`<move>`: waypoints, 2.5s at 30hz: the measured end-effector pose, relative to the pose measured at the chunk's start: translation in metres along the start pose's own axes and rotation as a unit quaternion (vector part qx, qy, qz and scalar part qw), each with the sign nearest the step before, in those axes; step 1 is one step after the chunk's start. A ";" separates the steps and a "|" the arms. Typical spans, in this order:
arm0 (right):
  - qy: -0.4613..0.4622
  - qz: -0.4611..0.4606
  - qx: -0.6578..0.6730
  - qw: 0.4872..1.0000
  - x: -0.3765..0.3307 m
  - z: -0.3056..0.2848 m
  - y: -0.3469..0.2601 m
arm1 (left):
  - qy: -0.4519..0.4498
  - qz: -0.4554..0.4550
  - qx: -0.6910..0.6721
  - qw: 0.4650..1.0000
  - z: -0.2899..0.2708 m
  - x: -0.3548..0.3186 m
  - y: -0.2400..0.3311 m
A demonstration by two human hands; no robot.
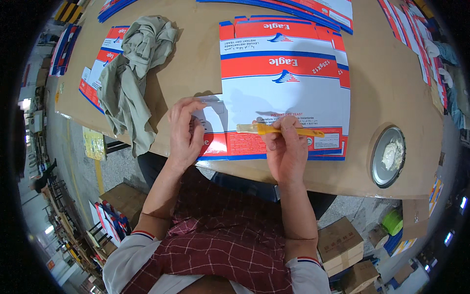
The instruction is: The recorder is applying glue to cardboard packaging flaps using a brush and folding them.
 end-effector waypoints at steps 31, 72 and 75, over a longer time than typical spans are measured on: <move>-0.120 -0.351 -0.571 0.732 -0.052 0.077 0.022 | 0.133 0.114 -0.013 0.984 -0.013 -0.019 0.003; 0.030 -0.166 -0.506 0.846 -0.038 0.054 0.022 | 0.148 0.109 -0.014 0.983 -0.014 -0.019 0.003; 0.033 -0.160 -0.435 0.886 -0.036 0.057 0.020 | 0.147 0.108 -0.019 0.983 -0.014 -0.019 0.002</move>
Point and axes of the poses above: each hand's wrist, its own x-axis towards the middle knuckle, its own z-axis out of the palm, y = z × x, the point moved 5 cm from there along x, towards the middle knuckle, and after that the axes turned 11 degrees about z, right-handed, at the moved point
